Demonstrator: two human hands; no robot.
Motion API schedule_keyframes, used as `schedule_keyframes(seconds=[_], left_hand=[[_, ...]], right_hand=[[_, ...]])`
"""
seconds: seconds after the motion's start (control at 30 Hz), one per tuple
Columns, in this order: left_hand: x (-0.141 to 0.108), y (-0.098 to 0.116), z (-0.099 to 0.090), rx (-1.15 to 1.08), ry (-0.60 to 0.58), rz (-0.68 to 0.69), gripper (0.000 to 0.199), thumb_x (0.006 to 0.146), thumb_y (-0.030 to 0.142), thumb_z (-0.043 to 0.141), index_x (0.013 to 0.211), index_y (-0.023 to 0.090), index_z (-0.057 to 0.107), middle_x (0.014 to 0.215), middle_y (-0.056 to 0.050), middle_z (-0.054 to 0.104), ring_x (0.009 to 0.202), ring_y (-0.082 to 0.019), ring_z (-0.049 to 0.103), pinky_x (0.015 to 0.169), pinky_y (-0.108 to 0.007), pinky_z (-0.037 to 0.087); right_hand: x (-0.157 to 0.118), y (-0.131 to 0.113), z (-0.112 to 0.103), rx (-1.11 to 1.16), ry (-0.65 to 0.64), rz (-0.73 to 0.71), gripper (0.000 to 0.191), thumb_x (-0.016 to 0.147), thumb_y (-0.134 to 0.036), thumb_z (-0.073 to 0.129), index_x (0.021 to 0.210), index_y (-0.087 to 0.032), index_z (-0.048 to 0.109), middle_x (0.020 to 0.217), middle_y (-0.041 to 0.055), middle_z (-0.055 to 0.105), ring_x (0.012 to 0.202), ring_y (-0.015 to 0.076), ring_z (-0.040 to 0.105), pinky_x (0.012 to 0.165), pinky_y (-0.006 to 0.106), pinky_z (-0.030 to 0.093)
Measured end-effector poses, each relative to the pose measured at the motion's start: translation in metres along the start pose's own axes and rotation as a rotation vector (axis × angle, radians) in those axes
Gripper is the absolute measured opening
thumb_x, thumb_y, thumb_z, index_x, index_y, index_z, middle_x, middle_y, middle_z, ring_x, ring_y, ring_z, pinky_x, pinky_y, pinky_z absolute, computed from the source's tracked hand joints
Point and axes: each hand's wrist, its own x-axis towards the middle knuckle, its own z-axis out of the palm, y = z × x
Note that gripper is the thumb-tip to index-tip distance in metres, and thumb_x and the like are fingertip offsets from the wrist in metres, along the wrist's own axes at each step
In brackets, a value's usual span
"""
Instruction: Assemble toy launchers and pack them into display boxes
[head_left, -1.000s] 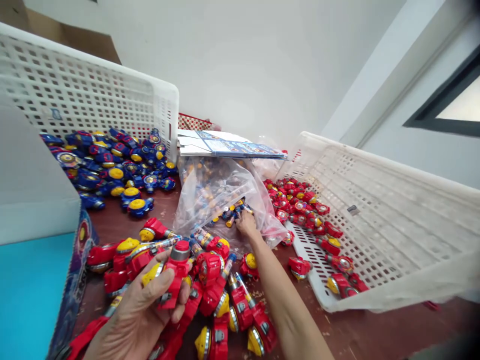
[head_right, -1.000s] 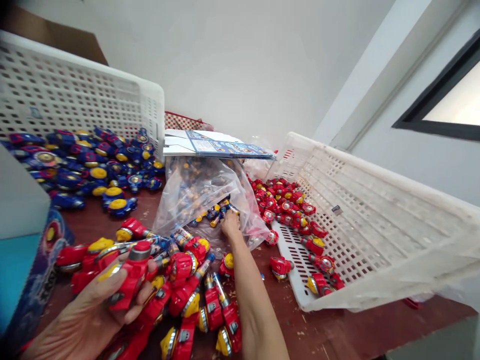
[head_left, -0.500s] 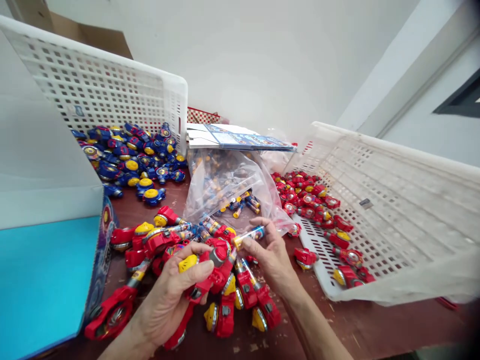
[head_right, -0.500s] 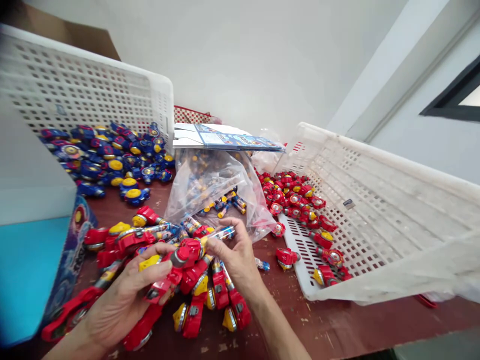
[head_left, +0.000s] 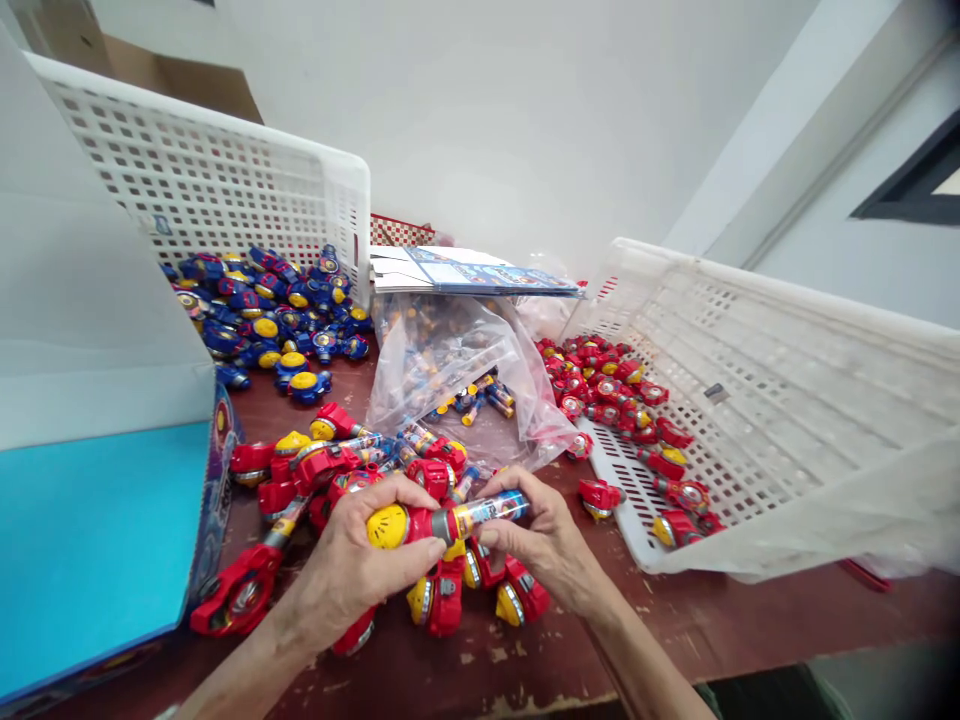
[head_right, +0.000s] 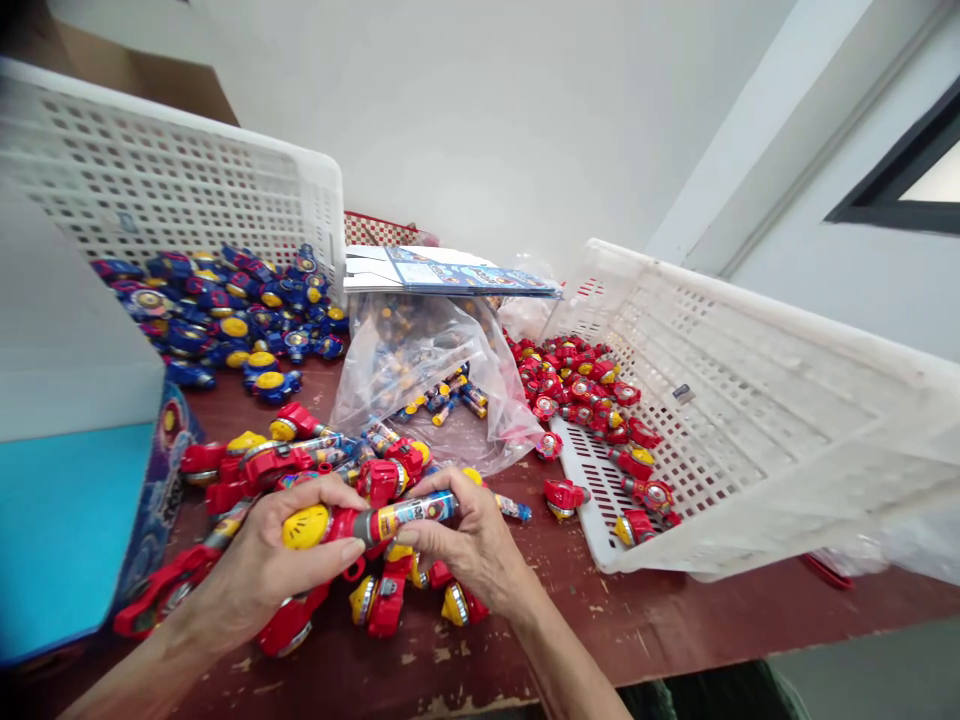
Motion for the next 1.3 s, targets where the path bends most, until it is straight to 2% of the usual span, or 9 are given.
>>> schedule_keyframes(seconds=[0.23, 0.33, 0.53, 0.73, 0.8, 0.97, 1.03, 1.13, 1.3], left_hand=[[0.001, -0.005, 0.000, 0.490, 0.083, 0.541, 0.009, 0.072, 0.020, 0.066, 0.081, 0.019, 0.065, 0.077, -0.003, 0.062, 0.070, -0.016, 0.059, 0.065, -0.025, 0.048], [0.003, -0.010, -0.002, 0.637, -0.001, 0.732, 0.013, 0.075, 0.016, 0.062, 0.087, 0.018, 0.066, 0.078, -0.004, 0.061, 0.071, -0.015, 0.059, 0.066, -0.025, 0.048], [0.009, -0.007, -0.006, 0.538, -0.028, 0.582, 0.011, 0.071, 0.015, 0.063, 0.081, 0.019, 0.065, 0.077, -0.001, 0.062, 0.069, -0.014, 0.060, 0.065, -0.023, 0.048], [0.008, -0.007, -0.002, 0.397, -0.101, 0.311, 0.013, 0.069, 0.020, 0.065, 0.082, 0.019, 0.064, 0.075, 0.000, 0.062, 0.063, -0.014, 0.059, 0.057, -0.024, 0.046], [0.006, -0.010, 0.003, 0.391, -0.069, 0.372, 0.012, 0.070, 0.019, 0.065, 0.082, 0.018, 0.064, 0.074, 0.000, 0.062, 0.062, -0.014, 0.059, 0.058, -0.023, 0.047], [0.004, -0.015, 0.009, 0.525, 0.009, 0.722, 0.018, 0.070, 0.015, 0.066, 0.088, 0.018, 0.067, 0.079, -0.003, 0.063, 0.073, -0.015, 0.060, 0.069, -0.024, 0.048], [0.007, -0.013, 0.007, 0.477, -0.027, 0.556, 0.014, 0.069, 0.017, 0.068, 0.083, 0.018, 0.067, 0.077, -0.003, 0.063, 0.069, -0.014, 0.059, 0.065, -0.023, 0.047], [0.011, -0.008, 0.001, 0.158, -0.098, 0.081, 0.019, 0.067, 0.028, 0.072, 0.081, 0.018, 0.064, 0.062, 0.001, 0.058, 0.051, -0.009, 0.049, 0.048, -0.019, 0.039], [0.010, -0.006, 0.000, -0.445, -0.228, -0.404, 0.032, 0.065, 0.038, 0.076, 0.082, 0.019, 0.056, 0.045, 0.009, 0.040, 0.031, -0.002, 0.027, 0.032, -0.014, 0.017]], right_hand=[[-0.007, 0.014, 0.011, 0.178, 0.080, 0.125, 0.037, 0.072, -0.050, 0.072, 0.087, -0.023, 0.050, 0.040, -0.0108, 0.045, 0.029, 0.0072, 0.037, 0.029, 0.016, 0.029], [-0.004, 0.024, 0.010, 0.170, -0.002, 0.170, 0.038, 0.072, -0.050, 0.072, 0.084, -0.022, 0.050, 0.041, -0.0112, 0.045, 0.028, 0.0056, 0.035, 0.027, 0.015, 0.029], [-0.006, 0.022, 0.010, 0.198, -0.021, 0.174, 0.035, 0.078, -0.050, 0.066, 0.092, -0.021, 0.051, 0.041, -0.0121, 0.044, 0.029, 0.0058, 0.035, 0.030, 0.015, 0.032], [-0.013, 0.002, -0.001, -0.104, 0.001, -0.075, 0.027, 0.076, -0.037, 0.073, 0.094, -0.018, 0.066, 0.077, -0.0014, 0.061, 0.059, 0.0067, 0.050, 0.053, 0.017, 0.040], [-0.012, 0.005, -0.001, -0.074, 0.040, -0.058, 0.027, 0.075, -0.041, 0.072, 0.084, -0.017, 0.063, 0.064, -0.0035, 0.055, 0.052, 0.0060, 0.045, 0.047, 0.017, 0.036], [-0.010, 0.014, 0.002, 0.244, 0.007, 0.255, 0.038, 0.078, -0.055, 0.065, 0.081, -0.020, 0.050, 0.042, -0.0121, 0.035, 0.031, 0.0033, 0.022, 0.030, 0.016, 0.024], [-0.012, 0.012, -0.002, 0.201, -0.040, 0.265, 0.038, 0.080, -0.054, 0.063, 0.094, -0.020, 0.054, 0.049, -0.0087, 0.047, 0.034, 0.0047, 0.033, 0.032, 0.016, 0.031], [-0.016, 0.006, -0.010, 0.067, -0.036, 0.114, 0.046, 0.081, -0.045, 0.066, 0.120, -0.025, 0.051, 0.087, -0.0001, 0.062, 0.063, 0.0096, 0.056, 0.055, 0.020, 0.048], [-0.019, 0.005, -0.016, -0.033, 0.019, -0.159, 0.044, 0.086, -0.035, 0.062, 0.128, -0.033, 0.048, 0.109, 0.0010, 0.057, 0.097, 0.0157, 0.055, 0.086, 0.028, 0.045]])
